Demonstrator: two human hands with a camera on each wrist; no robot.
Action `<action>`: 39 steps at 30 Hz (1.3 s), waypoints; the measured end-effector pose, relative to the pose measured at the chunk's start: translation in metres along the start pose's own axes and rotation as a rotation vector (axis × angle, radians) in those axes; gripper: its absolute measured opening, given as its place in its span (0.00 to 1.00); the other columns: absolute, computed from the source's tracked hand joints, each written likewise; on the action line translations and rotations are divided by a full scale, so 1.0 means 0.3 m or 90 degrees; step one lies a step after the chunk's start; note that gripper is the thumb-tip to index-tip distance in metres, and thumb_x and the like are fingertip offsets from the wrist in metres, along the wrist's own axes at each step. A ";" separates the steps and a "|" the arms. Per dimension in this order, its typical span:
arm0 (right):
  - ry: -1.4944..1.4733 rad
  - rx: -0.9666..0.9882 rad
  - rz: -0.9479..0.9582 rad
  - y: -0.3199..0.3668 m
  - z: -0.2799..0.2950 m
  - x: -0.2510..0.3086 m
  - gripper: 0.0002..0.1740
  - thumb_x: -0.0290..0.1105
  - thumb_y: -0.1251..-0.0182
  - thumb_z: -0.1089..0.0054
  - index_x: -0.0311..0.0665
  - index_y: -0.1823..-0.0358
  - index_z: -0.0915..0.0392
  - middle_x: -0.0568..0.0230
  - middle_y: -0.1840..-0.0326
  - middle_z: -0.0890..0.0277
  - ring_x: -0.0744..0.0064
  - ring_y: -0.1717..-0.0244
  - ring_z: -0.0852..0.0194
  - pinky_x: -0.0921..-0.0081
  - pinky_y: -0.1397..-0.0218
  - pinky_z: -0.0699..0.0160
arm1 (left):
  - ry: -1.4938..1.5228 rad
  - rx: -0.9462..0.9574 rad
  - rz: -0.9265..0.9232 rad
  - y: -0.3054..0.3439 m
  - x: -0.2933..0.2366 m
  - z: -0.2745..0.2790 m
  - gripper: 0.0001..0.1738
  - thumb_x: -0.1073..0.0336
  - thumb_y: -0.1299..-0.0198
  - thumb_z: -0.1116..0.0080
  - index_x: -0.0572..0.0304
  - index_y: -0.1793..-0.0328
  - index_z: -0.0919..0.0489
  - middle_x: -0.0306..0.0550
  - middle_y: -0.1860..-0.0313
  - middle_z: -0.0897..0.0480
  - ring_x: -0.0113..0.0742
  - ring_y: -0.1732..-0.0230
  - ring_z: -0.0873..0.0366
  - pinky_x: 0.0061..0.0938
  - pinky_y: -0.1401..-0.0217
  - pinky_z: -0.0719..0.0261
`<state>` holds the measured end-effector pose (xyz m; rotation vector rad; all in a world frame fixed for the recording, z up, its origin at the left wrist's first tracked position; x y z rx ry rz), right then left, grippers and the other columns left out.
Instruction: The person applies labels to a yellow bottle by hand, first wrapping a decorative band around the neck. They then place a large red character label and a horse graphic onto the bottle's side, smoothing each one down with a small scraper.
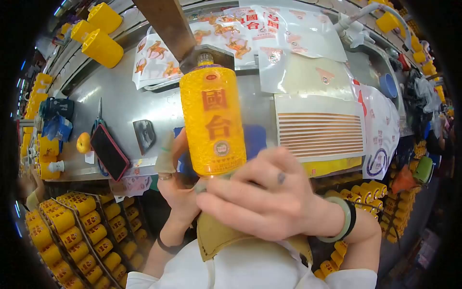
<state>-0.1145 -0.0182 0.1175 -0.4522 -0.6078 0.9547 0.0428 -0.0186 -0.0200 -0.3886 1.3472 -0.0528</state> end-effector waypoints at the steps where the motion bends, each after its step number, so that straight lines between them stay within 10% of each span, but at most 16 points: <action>1: 0.024 -0.015 -0.008 -0.013 0.013 -0.028 0.19 0.35 0.55 0.30 0.47 0.57 0.11 0.76 0.53 0.13 0.76 0.61 0.24 0.73 0.55 0.33 | -0.016 0.005 -0.008 -0.002 -0.007 -0.002 0.51 0.74 0.51 0.17 0.69 0.20 0.32 0.58 0.27 0.20 0.46 0.27 0.21 0.38 0.22 0.27; 28: -0.047 0.012 -0.029 0.083 -0.011 0.001 0.17 0.33 0.48 0.29 0.50 0.53 0.10 0.79 0.49 0.12 0.79 0.56 0.27 0.74 0.51 0.33 | -0.074 0.068 -0.018 -0.003 -0.005 -0.006 0.49 0.74 0.48 0.21 0.75 0.19 0.34 0.65 0.26 0.22 0.53 0.26 0.22 0.42 0.21 0.29; 35: -0.176 -0.012 -0.134 0.124 -0.056 0.027 0.18 0.27 0.44 0.29 0.39 0.50 0.12 0.67 0.51 0.12 0.72 0.65 0.23 0.74 0.66 0.26 | -0.086 0.095 -0.023 0.006 0.017 -0.010 0.52 0.73 0.47 0.22 0.74 0.17 0.38 0.64 0.25 0.23 0.53 0.27 0.22 0.41 0.21 0.29; 39: -0.220 -0.213 -0.390 0.156 -0.027 -0.093 0.15 0.20 0.38 0.28 0.34 0.48 0.15 0.58 0.61 0.17 0.59 0.67 0.19 0.66 0.65 0.20 | -0.097 0.089 -0.023 0.001 0.011 -0.004 0.53 0.74 0.48 0.22 0.74 0.16 0.39 0.65 0.25 0.24 0.53 0.27 0.22 0.42 0.21 0.29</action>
Point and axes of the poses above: each hand's wrist, its own y-axis away from the middle knuckle, its own z-axis out of the back of the hand, x = y × z, the point moved 10 cm from there along -y, towards the middle knuckle
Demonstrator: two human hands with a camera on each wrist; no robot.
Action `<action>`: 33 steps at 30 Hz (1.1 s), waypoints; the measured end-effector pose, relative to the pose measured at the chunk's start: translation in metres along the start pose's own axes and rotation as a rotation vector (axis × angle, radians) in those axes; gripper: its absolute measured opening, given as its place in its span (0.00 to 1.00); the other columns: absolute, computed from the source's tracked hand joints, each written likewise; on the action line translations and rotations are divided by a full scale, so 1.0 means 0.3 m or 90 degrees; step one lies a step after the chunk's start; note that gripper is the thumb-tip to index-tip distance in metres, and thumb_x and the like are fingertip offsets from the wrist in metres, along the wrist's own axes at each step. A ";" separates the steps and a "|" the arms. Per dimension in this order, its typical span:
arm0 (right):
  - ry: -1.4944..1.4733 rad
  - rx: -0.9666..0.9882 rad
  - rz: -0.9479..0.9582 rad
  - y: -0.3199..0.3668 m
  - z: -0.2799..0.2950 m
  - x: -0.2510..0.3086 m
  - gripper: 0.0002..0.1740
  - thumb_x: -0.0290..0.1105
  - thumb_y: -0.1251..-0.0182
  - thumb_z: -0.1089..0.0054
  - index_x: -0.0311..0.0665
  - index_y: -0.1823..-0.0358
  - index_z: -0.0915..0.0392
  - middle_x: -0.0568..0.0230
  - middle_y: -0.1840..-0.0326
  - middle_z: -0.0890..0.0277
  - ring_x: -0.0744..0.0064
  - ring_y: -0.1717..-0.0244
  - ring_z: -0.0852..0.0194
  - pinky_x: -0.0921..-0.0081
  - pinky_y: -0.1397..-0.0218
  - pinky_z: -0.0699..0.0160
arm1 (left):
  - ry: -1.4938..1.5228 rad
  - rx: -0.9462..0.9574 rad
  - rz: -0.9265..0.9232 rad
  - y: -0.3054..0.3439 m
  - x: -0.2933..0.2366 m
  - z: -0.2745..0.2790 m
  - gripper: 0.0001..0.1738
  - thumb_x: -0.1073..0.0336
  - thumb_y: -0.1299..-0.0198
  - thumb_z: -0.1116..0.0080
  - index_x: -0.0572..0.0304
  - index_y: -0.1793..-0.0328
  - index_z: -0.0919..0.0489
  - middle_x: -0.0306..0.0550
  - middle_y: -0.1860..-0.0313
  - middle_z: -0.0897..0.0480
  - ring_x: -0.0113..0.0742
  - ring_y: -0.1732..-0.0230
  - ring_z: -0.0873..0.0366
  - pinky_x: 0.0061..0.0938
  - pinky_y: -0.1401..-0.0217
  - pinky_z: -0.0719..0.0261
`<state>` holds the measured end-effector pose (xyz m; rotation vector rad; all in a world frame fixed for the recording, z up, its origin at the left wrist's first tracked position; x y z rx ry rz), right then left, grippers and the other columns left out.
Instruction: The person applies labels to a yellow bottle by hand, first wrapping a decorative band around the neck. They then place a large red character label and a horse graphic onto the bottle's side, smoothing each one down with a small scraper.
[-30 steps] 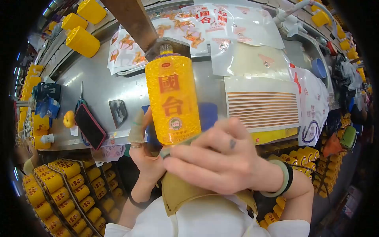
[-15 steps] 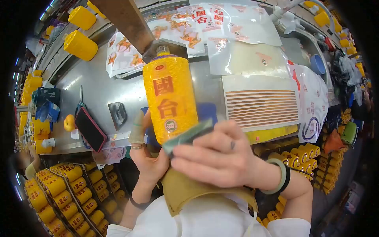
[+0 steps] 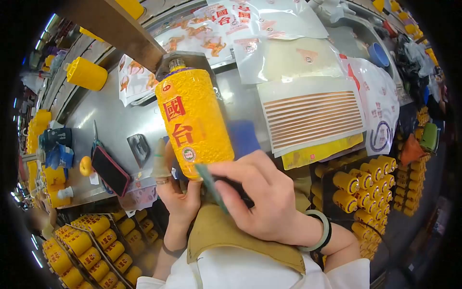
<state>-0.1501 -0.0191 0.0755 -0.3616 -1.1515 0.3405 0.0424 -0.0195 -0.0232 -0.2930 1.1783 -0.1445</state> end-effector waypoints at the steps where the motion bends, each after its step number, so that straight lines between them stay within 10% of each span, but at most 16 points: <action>1: 0.045 0.012 -0.056 0.014 0.002 -0.035 0.15 0.20 0.37 0.30 0.35 0.49 0.15 0.57 0.62 0.18 0.59 0.68 0.20 0.67 0.66 0.20 | -0.002 0.005 -0.001 -0.002 -0.004 0.007 0.53 0.74 0.48 0.22 0.74 0.16 0.39 0.65 0.25 0.24 0.53 0.27 0.22 0.42 0.21 0.29; 7: 0.116 -0.031 -0.212 0.075 0.077 -0.130 0.11 0.20 0.34 0.33 0.35 0.51 0.16 0.58 0.64 0.23 0.59 0.66 0.22 0.68 0.63 0.23 | -0.028 -0.033 -0.057 -0.028 -0.054 0.021 0.49 0.69 0.49 0.18 0.63 0.19 0.29 0.61 0.24 0.27 0.56 0.25 0.27 0.44 0.22 0.31; 9: 0.093 -0.035 -0.215 0.074 0.082 -0.130 0.11 0.20 0.34 0.34 0.34 0.51 0.17 0.57 0.64 0.24 0.60 0.66 0.22 0.69 0.62 0.23 | -0.202 0.030 -0.264 -0.016 -0.180 -0.018 0.41 0.65 0.51 0.14 0.54 0.28 0.19 0.56 0.21 0.35 0.61 0.24 0.31 0.47 0.21 0.31; 13: 0.095 -0.027 -0.189 0.066 0.077 -0.125 0.11 0.20 0.34 0.34 0.34 0.51 0.17 0.58 0.64 0.24 0.62 0.67 0.23 0.70 0.62 0.24 | -0.347 0.072 -0.287 -0.026 -0.235 -0.062 0.27 0.64 0.53 0.14 0.36 0.45 0.11 0.51 0.23 0.33 0.59 0.31 0.29 0.47 0.30 0.26; 17: 0.079 -0.018 -0.182 0.044 0.071 -0.100 0.11 0.20 0.35 0.33 0.34 0.52 0.16 0.58 0.65 0.24 0.62 0.67 0.24 0.70 0.62 0.24 | -0.283 0.030 -0.233 -0.017 -0.187 -0.027 0.25 0.69 0.51 0.16 0.40 0.46 0.11 0.53 0.26 0.30 0.60 0.31 0.27 0.48 0.30 0.24; 20: 0.026 0.016 -0.167 0.036 0.024 -0.074 0.12 0.20 0.37 0.31 0.35 0.52 0.15 0.59 0.67 0.25 0.61 0.69 0.24 0.70 0.65 0.24 | -0.257 0.086 -0.365 0.026 -0.178 -0.042 0.31 0.71 0.40 0.23 0.54 0.29 0.18 0.58 0.26 0.29 0.57 0.26 0.28 0.43 0.27 0.23; 23: 0.032 0.029 -0.162 0.034 0.008 -0.072 0.12 0.20 0.37 0.31 0.36 0.53 0.14 0.59 0.67 0.25 0.61 0.69 0.24 0.69 0.66 0.24 | 0.028 -0.055 -0.205 0.032 -0.084 0.016 0.37 0.84 0.41 0.29 0.70 0.24 0.27 0.59 0.27 0.24 0.54 0.26 0.23 0.40 0.25 0.21; 26: 0.146 -0.011 -0.207 0.048 0.063 -0.111 0.11 0.19 0.37 0.32 0.35 0.53 0.15 0.58 0.67 0.26 0.62 0.69 0.24 0.70 0.66 0.25 | 0.103 -0.042 0.018 0.008 0.018 0.001 0.41 0.82 0.42 0.26 0.71 0.22 0.28 0.57 0.29 0.21 0.47 0.28 0.21 0.39 0.25 0.22; 33: 0.078 -0.010 -0.162 0.044 0.039 -0.072 0.12 0.19 0.39 0.31 0.35 0.53 0.15 0.58 0.66 0.25 0.61 0.68 0.25 0.70 0.65 0.25 | 0.003 -0.036 -0.047 -0.015 -0.086 0.018 0.42 0.80 0.49 0.22 0.72 0.25 0.25 0.58 0.29 0.21 0.45 0.32 0.19 0.35 0.30 0.19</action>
Point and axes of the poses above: each hand's wrist, its own y-axis away from the middle knuckle, its own z-axis out of the back of the hand, x = y × z, the point moved 10 cm from there along -y, towards the middle knuckle
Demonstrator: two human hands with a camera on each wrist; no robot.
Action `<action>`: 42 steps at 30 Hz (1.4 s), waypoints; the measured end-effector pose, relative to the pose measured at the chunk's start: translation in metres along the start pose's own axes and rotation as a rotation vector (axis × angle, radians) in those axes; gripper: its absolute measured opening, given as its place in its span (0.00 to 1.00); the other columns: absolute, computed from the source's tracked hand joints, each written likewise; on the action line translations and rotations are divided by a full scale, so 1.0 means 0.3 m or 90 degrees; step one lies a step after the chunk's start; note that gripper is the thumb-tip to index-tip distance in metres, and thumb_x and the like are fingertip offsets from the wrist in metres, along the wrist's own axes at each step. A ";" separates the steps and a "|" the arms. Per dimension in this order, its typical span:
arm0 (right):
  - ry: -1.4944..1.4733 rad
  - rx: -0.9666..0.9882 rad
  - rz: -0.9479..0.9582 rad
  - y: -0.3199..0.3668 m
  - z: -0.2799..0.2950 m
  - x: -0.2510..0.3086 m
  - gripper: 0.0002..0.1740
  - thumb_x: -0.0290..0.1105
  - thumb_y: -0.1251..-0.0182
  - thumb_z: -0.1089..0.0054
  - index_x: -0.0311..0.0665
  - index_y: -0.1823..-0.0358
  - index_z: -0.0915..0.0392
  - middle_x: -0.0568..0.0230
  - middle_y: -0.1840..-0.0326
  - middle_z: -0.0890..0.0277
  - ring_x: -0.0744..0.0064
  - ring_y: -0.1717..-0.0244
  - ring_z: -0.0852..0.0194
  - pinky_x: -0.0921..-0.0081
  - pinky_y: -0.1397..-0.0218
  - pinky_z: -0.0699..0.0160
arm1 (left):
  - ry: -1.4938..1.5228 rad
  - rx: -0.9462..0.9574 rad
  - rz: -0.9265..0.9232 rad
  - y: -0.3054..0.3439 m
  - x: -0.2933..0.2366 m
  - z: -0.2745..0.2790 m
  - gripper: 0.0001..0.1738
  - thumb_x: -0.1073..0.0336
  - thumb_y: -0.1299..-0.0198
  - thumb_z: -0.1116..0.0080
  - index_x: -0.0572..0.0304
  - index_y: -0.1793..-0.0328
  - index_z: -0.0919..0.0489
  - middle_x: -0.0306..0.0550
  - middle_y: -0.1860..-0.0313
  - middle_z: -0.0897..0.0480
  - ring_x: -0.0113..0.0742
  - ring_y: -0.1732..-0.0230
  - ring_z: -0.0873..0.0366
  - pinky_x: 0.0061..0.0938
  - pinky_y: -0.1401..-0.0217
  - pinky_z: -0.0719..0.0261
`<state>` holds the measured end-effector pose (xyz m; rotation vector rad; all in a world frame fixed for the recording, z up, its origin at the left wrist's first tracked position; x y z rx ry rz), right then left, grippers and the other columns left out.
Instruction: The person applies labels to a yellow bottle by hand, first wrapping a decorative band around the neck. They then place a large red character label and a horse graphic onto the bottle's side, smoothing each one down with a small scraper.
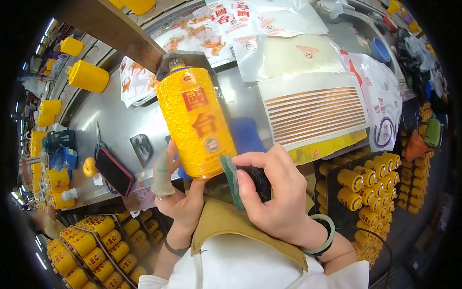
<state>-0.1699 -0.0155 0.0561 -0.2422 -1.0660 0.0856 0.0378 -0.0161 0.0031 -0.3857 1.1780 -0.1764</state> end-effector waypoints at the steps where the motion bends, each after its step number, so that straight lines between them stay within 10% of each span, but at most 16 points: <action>1: 0.014 0.001 0.015 -0.002 0.001 0.006 0.13 0.19 0.39 0.30 0.35 0.53 0.15 0.58 0.66 0.26 0.61 0.69 0.24 0.69 0.66 0.25 | -0.037 0.001 -0.019 -0.003 -0.017 -0.003 0.41 0.77 0.48 0.20 0.70 0.25 0.23 0.55 0.31 0.20 0.44 0.33 0.18 0.34 0.28 0.21; 29: -0.037 -0.002 -0.135 0.033 -0.006 -0.105 0.09 0.22 0.33 0.34 0.33 0.52 0.17 0.58 0.64 0.23 0.65 0.66 0.21 0.72 0.61 0.23 | 0.050 -0.003 0.008 0.021 0.047 -0.004 0.44 0.79 0.46 0.22 0.76 0.23 0.30 0.62 0.29 0.23 0.51 0.31 0.19 0.44 0.29 0.16; 33: 0.012 -0.015 -0.045 -0.023 0.057 -0.093 0.11 0.19 0.31 0.38 0.31 0.48 0.18 0.55 0.58 0.20 0.60 0.58 0.20 0.70 0.52 0.22 | 0.087 -0.003 0.034 0.004 0.037 0.010 0.43 0.76 0.47 0.20 0.77 0.25 0.28 0.61 0.27 0.26 0.51 0.29 0.22 0.46 0.29 0.16; 39: 0.062 0.034 0.145 -0.148 0.066 0.007 0.20 0.16 0.32 0.39 0.31 0.38 0.20 0.52 0.48 0.19 0.58 0.51 0.19 0.67 0.45 0.22 | -0.320 0.087 -0.277 -0.048 -0.158 -0.067 0.44 0.61 0.59 0.11 0.55 0.32 0.19 0.57 0.25 0.31 0.61 0.30 0.28 0.47 0.30 0.24; 42: -0.004 0.091 0.095 -0.182 0.036 0.024 0.22 0.18 0.36 0.31 0.33 0.40 0.18 0.53 0.49 0.16 0.57 0.53 0.18 0.66 0.48 0.19 | -0.207 0.063 -0.177 -0.051 -0.101 -0.043 0.50 0.65 0.58 0.11 0.62 0.26 0.25 0.57 0.23 0.33 0.55 0.27 0.28 0.45 0.27 0.25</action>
Point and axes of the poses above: each hand's wrist, its own y-axis away from the middle knuckle, its own z-axis out of the back of the hand, x = y × z, the point moved 10 cm from there along -y, towards the middle knuckle
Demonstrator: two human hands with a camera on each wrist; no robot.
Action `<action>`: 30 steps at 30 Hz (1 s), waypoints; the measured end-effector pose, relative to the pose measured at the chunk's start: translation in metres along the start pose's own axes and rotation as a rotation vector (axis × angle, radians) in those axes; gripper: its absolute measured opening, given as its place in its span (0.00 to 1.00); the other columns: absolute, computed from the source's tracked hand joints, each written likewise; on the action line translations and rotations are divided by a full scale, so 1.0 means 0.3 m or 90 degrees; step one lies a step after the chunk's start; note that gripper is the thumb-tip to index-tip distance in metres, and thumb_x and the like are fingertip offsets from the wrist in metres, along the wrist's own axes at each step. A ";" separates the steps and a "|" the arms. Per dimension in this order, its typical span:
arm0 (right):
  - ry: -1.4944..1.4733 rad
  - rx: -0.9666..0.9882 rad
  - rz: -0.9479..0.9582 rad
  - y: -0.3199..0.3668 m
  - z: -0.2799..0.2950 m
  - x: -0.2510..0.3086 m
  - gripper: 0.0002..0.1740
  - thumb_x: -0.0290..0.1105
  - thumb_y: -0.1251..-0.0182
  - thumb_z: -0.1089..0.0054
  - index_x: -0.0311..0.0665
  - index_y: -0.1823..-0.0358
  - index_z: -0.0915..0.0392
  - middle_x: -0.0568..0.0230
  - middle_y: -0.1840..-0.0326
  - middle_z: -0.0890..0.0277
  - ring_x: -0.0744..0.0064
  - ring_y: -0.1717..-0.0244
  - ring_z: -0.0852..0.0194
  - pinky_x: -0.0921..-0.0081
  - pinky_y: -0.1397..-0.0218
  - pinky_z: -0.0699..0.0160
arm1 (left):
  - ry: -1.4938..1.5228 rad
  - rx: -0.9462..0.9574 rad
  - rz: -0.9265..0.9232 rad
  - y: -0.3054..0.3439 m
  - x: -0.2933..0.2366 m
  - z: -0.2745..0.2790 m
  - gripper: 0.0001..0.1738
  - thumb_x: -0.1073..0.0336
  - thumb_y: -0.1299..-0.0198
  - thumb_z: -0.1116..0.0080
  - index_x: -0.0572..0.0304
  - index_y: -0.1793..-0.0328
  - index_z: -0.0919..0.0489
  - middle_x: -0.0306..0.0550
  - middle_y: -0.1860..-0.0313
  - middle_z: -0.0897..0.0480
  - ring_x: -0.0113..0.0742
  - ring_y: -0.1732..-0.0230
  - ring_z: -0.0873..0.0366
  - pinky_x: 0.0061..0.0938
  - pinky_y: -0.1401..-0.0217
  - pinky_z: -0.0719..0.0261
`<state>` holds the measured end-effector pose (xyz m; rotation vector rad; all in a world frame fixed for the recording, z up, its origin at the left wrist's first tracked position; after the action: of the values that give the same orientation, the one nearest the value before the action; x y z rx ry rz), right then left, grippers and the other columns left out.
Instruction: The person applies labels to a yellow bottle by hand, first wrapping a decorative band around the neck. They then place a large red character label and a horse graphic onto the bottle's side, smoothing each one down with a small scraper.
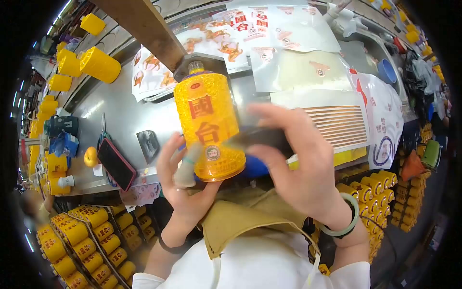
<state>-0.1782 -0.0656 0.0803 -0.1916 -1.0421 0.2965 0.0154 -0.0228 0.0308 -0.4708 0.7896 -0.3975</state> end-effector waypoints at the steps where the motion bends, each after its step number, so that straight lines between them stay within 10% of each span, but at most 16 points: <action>1: 0.009 0.051 0.036 -0.022 -0.024 0.027 0.23 0.18 0.38 0.29 0.34 0.41 0.17 0.54 0.51 0.15 0.56 0.54 0.18 0.65 0.49 0.19 | 0.097 -0.030 0.083 0.013 0.045 0.007 0.55 0.67 0.57 0.11 0.65 0.22 0.30 0.56 0.22 0.33 0.50 0.25 0.29 0.43 0.25 0.25; 6: 0.126 0.145 0.257 -0.130 -0.158 0.151 0.25 0.19 0.48 0.24 0.37 0.45 0.14 0.60 0.61 0.17 0.56 0.63 0.23 0.66 0.57 0.22 | 0.198 -0.022 0.188 0.023 0.073 -0.028 0.68 0.70 0.59 0.10 0.67 0.14 0.45 0.60 0.19 0.35 0.49 0.25 0.27 0.43 0.24 0.23; 11: 0.180 -0.054 0.482 -0.226 -0.049 0.204 0.19 0.19 0.51 0.25 0.37 0.54 0.11 0.62 0.59 0.12 0.59 0.61 0.20 0.66 0.56 0.21 | 0.233 -0.039 0.180 0.033 0.092 -0.033 0.70 0.71 0.60 0.09 0.68 0.13 0.46 0.60 0.20 0.32 0.48 0.26 0.26 0.43 0.24 0.24; 17: 0.122 0.028 0.668 0.035 -0.114 0.129 0.07 0.34 0.36 0.33 0.54 0.57 0.14 0.80 0.52 0.12 0.75 0.62 0.24 0.74 0.55 0.27 | 0.274 -0.063 0.211 0.089 0.162 -0.049 0.66 0.63 0.58 0.09 0.72 0.16 0.41 0.60 0.25 0.25 0.48 0.27 0.24 0.40 0.24 0.26; 21: 0.052 0.105 0.640 0.032 -0.095 0.172 0.11 0.33 0.38 0.31 0.51 0.53 0.14 0.78 0.52 0.13 0.73 0.64 0.26 0.72 0.58 0.28 | 0.269 -0.042 0.207 0.085 0.163 -0.048 0.64 0.63 0.56 0.10 0.72 0.16 0.40 0.61 0.22 0.27 0.49 0.24 0.25 0.40 0.21 0.29; 25: 0.136 -0.031 0.364 -0.232 -0.096 0.020 0.16 0.29 0.44 0.26 0.43 0.52 0.13 0.69 0.56 0.12 0.67 0.65 0.27 0.70 0.56 0.30 | 0.200 -0.023 0.180 0.065 0.134 -0.032 0.64 0.62 0.55 0.10 0.72 0.16 0.40 0.62 0.22 0.27 0.51 0.23 0.26 0.42 0.20 0.30; 30: 0.200 -0.044 0.472 -0.223 -0.029 0.080 0.17 0.18 0.43 0.28 0.41 0.52 0.13 0.62 0.53 0.11 0.60 0.62 0.25 0.67 0.55 0.26 | 0.192 -0.020 0.179 0.063 0.136 -0.029 0.62 0.65 0.54 0.11 0.71 0.16 0.39 0.62 0.22 0.27 0.53 0.23 0.26 0.42 0.21 0.30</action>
<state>-0.1493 -0.1208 0.1154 -0.6690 -0.6354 0.8691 0.0382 -0.0300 -0.0083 -0.3255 1.1388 -0.1961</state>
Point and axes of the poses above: each hand's wrist, its own y-axis away from the middle knuckle, its own z-axis out of the back of the hand, x = y × z, the point moved 10 cm from there along -y, towards the middle knuckle
